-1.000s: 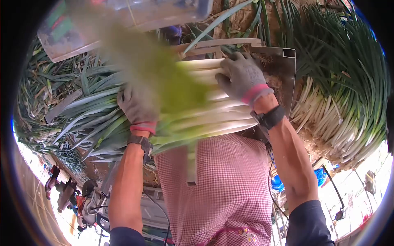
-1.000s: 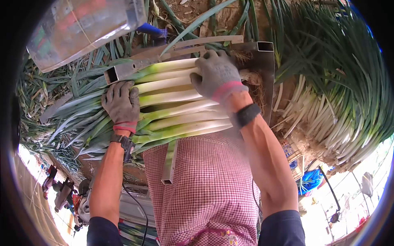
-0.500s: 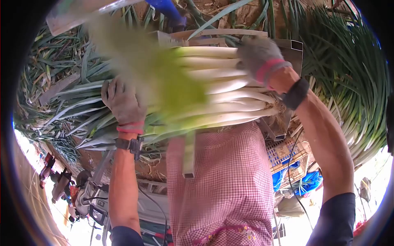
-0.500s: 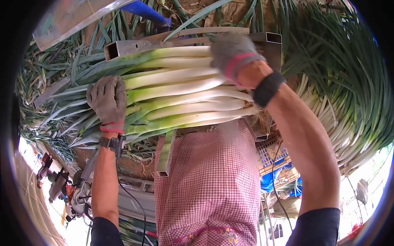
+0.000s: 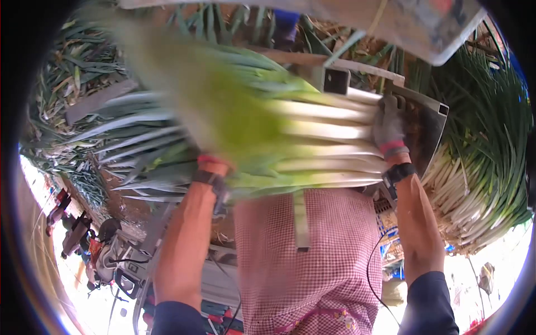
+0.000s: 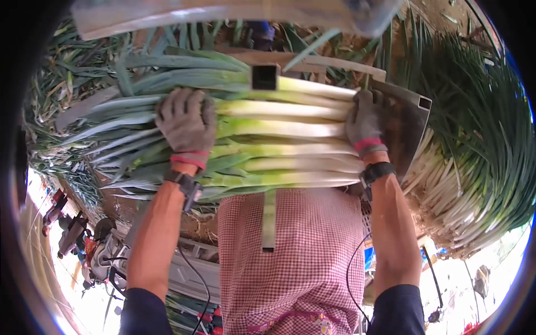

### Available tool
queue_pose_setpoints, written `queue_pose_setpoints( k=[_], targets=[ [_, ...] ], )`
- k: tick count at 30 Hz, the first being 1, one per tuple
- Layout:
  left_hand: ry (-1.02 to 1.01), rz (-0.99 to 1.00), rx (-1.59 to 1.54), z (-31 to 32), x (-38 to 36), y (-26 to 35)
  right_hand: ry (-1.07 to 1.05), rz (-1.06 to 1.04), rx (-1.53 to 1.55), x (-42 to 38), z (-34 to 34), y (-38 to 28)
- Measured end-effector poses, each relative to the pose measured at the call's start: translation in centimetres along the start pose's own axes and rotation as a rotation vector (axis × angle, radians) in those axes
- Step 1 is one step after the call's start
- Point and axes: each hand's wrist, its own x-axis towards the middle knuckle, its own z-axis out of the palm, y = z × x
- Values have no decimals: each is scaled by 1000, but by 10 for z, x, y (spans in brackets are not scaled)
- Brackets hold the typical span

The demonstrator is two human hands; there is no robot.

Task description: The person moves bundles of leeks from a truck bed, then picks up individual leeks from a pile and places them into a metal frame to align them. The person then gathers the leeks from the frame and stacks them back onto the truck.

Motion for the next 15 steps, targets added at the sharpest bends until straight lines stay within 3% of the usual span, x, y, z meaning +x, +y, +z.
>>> queue_pose_setpoints(
  k=[2, 4, 8, 10, 14, 15],
  targets=[
    [103, 102, -33, 5, -6, -9, -30, 8, -117, 2, -17, -11],
    [156, 112, -78, -4, 10, -14, -33, 8, -33, 3, -30, -8],
    [6, -64, -133, -26, 27, 13, -71, -80, 110, -30, -41, -36],
    [12, -78, -149, -21, 28, 19, -3, 19, 158, -40, -16, -27],
    [0, -89, -213, -20, 27, 17, -323, 110, 121, -16, -33, -22],
    [8, -102, -206, -25, 21, 11, -319, 94, 119, -15, -37, -30]
  ],
)
